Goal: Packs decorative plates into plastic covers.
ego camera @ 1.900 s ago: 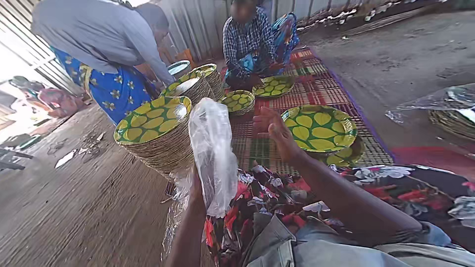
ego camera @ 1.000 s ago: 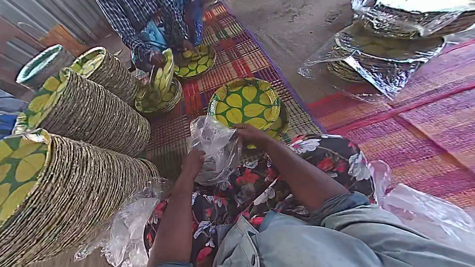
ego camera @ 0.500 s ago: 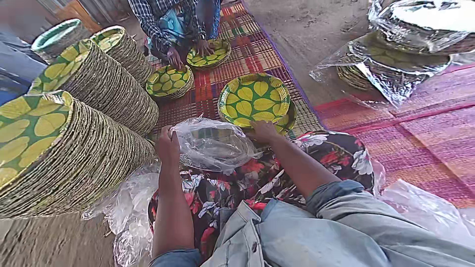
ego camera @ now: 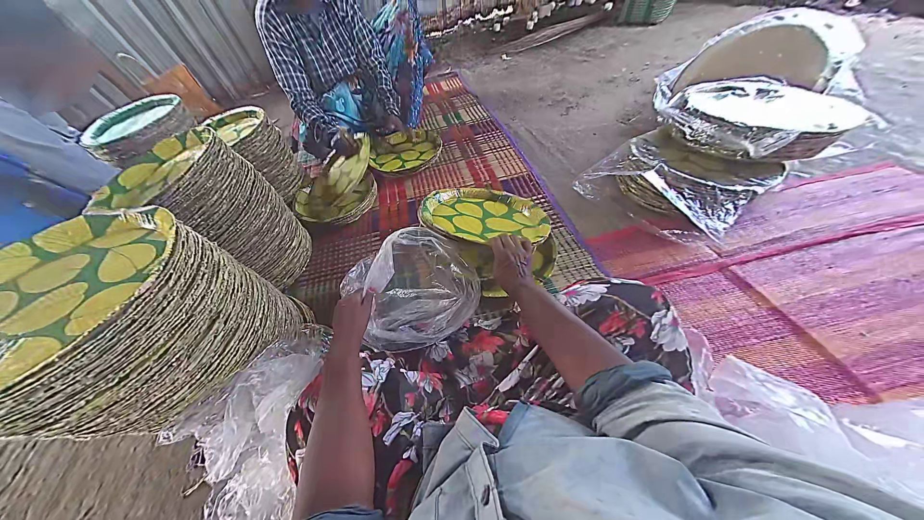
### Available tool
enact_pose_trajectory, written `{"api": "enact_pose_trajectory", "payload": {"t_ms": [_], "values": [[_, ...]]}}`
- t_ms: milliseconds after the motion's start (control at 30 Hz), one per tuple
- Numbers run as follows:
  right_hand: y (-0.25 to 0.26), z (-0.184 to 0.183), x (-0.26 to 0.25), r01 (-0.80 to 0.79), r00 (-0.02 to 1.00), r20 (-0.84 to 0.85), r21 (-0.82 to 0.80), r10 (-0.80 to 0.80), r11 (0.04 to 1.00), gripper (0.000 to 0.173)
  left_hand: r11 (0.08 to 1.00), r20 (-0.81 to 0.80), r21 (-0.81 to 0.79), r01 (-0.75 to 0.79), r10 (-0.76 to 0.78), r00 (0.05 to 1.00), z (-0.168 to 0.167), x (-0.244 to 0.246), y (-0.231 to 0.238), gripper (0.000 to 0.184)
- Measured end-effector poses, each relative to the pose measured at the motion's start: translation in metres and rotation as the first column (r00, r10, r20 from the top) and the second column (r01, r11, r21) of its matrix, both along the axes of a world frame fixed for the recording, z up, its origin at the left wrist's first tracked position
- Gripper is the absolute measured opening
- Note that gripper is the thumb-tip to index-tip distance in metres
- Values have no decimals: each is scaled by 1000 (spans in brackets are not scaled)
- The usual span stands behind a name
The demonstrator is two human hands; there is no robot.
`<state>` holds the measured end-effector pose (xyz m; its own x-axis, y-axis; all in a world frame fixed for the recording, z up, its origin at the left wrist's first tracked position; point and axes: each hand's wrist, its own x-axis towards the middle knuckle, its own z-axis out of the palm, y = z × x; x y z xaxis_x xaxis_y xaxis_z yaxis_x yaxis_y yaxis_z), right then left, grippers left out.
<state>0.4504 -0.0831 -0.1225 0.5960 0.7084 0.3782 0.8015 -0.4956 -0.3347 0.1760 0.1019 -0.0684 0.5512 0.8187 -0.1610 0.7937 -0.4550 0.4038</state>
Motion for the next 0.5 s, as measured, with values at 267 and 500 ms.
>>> {"api": "enact_pose_trajectory", "payload": {"t_ms": [267, 500], "values": [[-39, 66, -8, -232, 965, 158, 142, 209, 962, 28, 975, 144, -221, 24, 8, 990, -16, 5, 11, 59], [-39, 43, -75, -534, 778, 450, 104, 439, 839, 19, 855, 403, -517, -41, 285, 869, -15, 35, -29, 56]]}}
